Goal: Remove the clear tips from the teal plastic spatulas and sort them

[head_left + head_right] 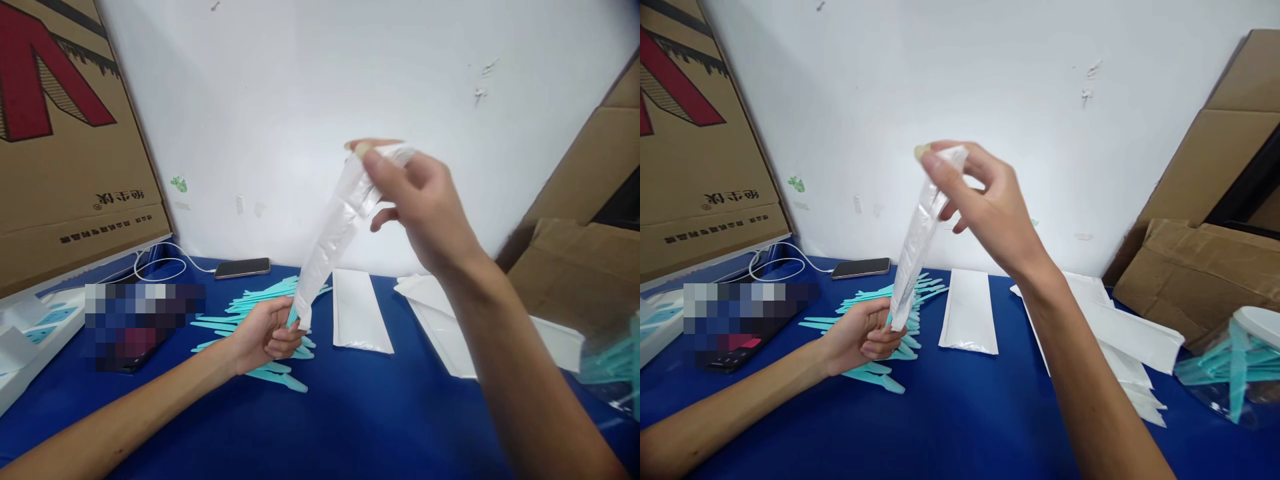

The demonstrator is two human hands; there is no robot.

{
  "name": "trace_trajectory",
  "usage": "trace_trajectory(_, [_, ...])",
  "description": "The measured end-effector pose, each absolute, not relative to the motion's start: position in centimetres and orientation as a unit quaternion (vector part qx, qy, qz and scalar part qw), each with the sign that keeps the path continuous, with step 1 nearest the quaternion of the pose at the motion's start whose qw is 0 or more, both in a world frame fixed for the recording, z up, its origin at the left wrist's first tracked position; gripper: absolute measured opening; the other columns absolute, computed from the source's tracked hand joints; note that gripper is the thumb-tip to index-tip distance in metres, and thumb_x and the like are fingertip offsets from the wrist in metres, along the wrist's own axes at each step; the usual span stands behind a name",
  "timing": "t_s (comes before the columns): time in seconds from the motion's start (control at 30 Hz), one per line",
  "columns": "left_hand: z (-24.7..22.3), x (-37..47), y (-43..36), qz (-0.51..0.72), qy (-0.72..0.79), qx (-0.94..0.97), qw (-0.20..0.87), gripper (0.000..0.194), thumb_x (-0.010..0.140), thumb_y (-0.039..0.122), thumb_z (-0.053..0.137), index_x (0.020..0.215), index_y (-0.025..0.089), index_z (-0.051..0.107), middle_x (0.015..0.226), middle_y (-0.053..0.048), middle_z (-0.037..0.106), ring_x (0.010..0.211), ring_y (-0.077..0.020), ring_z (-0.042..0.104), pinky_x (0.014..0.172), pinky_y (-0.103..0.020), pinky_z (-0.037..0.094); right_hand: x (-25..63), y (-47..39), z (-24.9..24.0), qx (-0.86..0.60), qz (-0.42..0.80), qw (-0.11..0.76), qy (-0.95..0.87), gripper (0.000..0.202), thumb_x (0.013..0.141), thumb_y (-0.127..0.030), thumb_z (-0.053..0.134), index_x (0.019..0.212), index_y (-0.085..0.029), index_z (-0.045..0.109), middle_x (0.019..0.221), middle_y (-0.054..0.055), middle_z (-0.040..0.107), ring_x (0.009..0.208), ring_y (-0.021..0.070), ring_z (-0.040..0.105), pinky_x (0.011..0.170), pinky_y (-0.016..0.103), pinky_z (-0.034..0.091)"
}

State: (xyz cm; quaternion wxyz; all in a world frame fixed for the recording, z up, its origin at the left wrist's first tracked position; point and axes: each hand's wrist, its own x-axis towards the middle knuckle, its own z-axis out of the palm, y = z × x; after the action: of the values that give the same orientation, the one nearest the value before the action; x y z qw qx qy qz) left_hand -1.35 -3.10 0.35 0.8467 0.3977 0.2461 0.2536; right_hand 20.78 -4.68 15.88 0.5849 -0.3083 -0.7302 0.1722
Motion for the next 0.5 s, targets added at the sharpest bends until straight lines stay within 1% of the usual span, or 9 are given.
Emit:
trace_trajectory(0.07, [0.5,-1.4,-3.1,0.25,0.243,0.398,0.849,0.043,0.097,0.035,0.039,0.062,0.013,0.052,0.051,0.006,0.025,0.039,-0.0041,0.016,0.038,-0.017,0.015,21.4,-4.7,16.2,-0.31,0.156,0.62,-0.704,0.047,0.084,-0.066,0.059,0.112,-0.029,0.067,0.097,0.004,0.065,0.07,0.0159,0.062,0.05,0.027,0.053])
trace_trajectory(0.13, [0.7,-1.3,-3.2,0.241,0.251,0.409,0.844,0.044,0.097,0.036,0.039,0.063,0.012,0.054,0.049,0.006,0.028,0.038,-0.0038,0.018,0.038,-0.018,0.014,22.0,-4.7,16.4,-0.312,0.158,0.628,-0.695,0.046,0.085,-0.065,0.059,0.114,-0.03,0.067,0.097,0.005,0.065,0.068,0.0156,0.061,0.05,0.027,0.053])
trace_trajectory(0.27, [0.8,-1.0,-3.5,0.245,0.276,0.428,0.825,0.038,0.095,0.036,0.04,0.077,0.011,0.062,0.052,-0.001,0.046,0.035,-0.0054,0.029,0.036,-0.019,0.013,22.0,-4.6,16.3,-0.323,0.202,0.57,-0.728,0.044,0.084,-0.063,0.062,0.111,-0.028,0.069,0.1,0.005,0.065,0.067,0.0155,0.061,0.047,0.026,0.052])
trace_trajectory(0.3, [0.8,-1.0,-3.5,0.247,0.279,0.427,0.824,0.036,0.095,0.036,0.041,0.081,0.011,0.063,0.054,-0.001,0.049,0.036,-0.0056,0.03,0.036,-0.019,0.013,21.8,-4.7,16.2,-0.323,0.208,0.56,-0.734,0.043,0.084,-0.062,0.062,0.109,-0.027,0.07,0.101,0.005,0.065,0.068,0.0154,0.061,0.047,0.026,0.051])
trace_trajectory(0.37, [0.9,-1.0,-3.5,0.245,0.283,0.422,0.825,0.033,0.095,0.036,0.043,0.081,0.011,0.062,0.055,0.0,0.046,0.038,-0.005,0.027,0.038,-0.018,0.015,21.5,-4.8,16.2,-0.318,0.206,0.561,-0.736,0.041,0.086,-0.06,0.062,0.108,-0.026,0.071,0.103,0.006,0.065,0.068,0.0147,0.06,0.047,0.025,0.05])
trace_trajectory(0.5, [0.9,-1.3,-3.4,0.241,0.262,0.42,0.835,0.038,0.097,0.036,0.042,0.071,0.013,0.055,0.054,0.006,0.028,0.041,-0.0042,0.017,0.04,-0.017,0.015,22.0,-4.9,16.8,-0.302,0.186,0.63,-0.691,0.037,0.088,-0.05,0.064,0.112,-0.023,0.072,0.107,0.008,0.064,0.063,0.0117,0.057,0.044,0.023,0.045])
